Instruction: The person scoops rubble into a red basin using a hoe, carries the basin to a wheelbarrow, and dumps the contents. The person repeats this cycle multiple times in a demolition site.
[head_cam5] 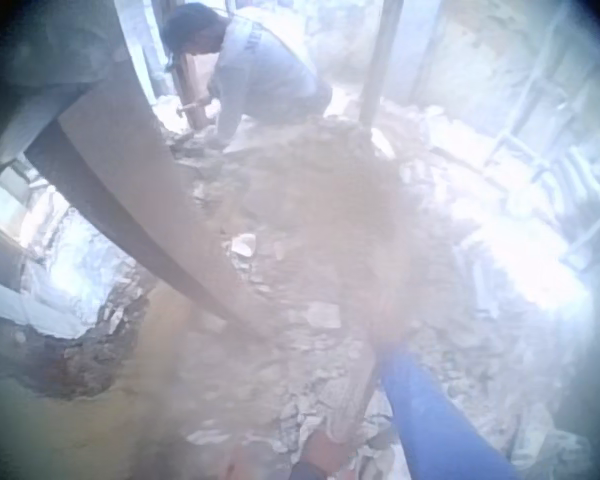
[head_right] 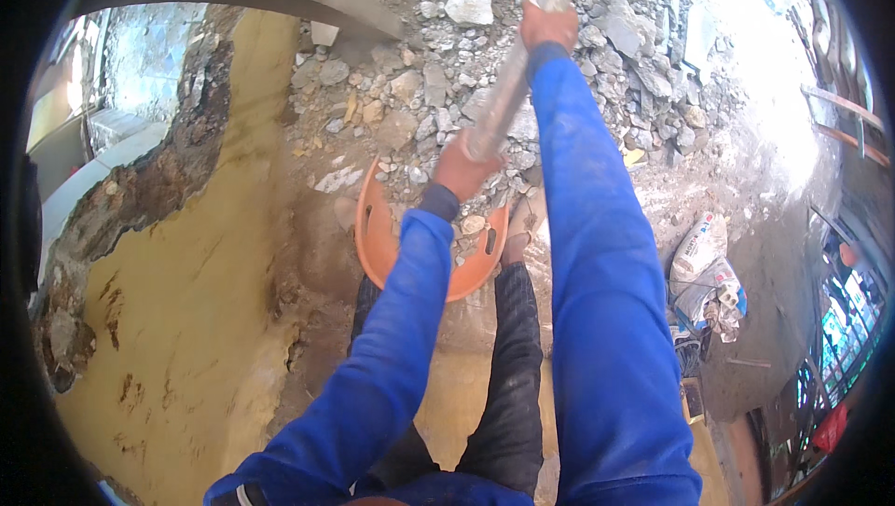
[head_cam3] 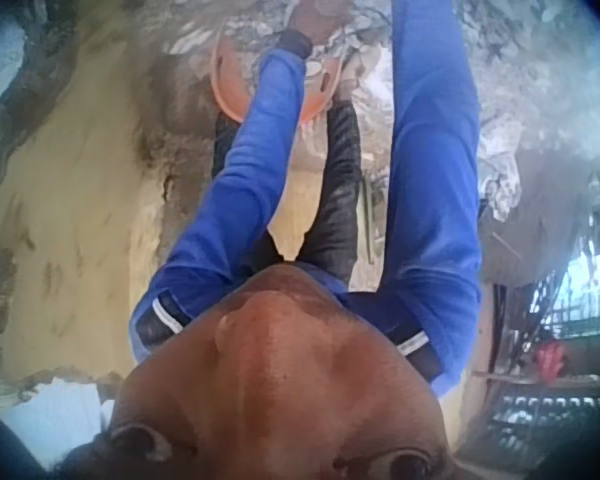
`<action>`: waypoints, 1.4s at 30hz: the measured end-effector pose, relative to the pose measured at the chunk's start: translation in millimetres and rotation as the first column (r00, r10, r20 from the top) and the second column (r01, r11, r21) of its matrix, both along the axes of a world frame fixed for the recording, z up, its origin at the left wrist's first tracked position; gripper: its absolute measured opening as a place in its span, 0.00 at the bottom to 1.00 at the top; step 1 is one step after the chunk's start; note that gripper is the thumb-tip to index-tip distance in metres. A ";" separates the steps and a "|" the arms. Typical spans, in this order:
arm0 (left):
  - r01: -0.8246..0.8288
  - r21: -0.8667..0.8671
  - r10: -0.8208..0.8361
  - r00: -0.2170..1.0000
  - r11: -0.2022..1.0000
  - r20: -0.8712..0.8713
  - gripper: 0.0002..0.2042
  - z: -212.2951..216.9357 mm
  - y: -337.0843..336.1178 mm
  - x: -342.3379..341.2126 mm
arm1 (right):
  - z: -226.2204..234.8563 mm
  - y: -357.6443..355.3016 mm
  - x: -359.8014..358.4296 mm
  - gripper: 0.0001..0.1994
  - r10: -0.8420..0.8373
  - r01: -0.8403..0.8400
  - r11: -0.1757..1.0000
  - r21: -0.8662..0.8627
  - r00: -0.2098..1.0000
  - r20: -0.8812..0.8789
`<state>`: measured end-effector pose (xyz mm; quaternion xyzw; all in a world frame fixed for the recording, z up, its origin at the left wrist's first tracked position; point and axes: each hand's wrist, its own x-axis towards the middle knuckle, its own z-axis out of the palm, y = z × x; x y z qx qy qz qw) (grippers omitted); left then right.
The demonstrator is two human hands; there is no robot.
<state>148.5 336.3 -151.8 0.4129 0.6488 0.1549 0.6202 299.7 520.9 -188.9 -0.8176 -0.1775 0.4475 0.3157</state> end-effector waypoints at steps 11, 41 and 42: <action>-0.091 -0.175 0.090 0.996 0.980 -0.017 0.27 23.5 -215.0 -11.0 | -17.5 -223.2 -43.9 0.28 0.311 -0.293 0.949 -0.114 0.930 0.196; -0.279 -0.268 0.348 0.901 0.922 0.261 0.22 69.8 -162.3 -18.8 | -11.8 -147.1 -54.9 0.30 0.492 -0.475 0.870 -0.130 0.849 0.193; -0.329 -0.246 0.388 0.885 0.912 0.255 0.23 78.8 -177.0 -22.7 | -0.3 -161.4 -68.3 0.30 0.481 -0.453 0.874 -0.178 0.858 0.181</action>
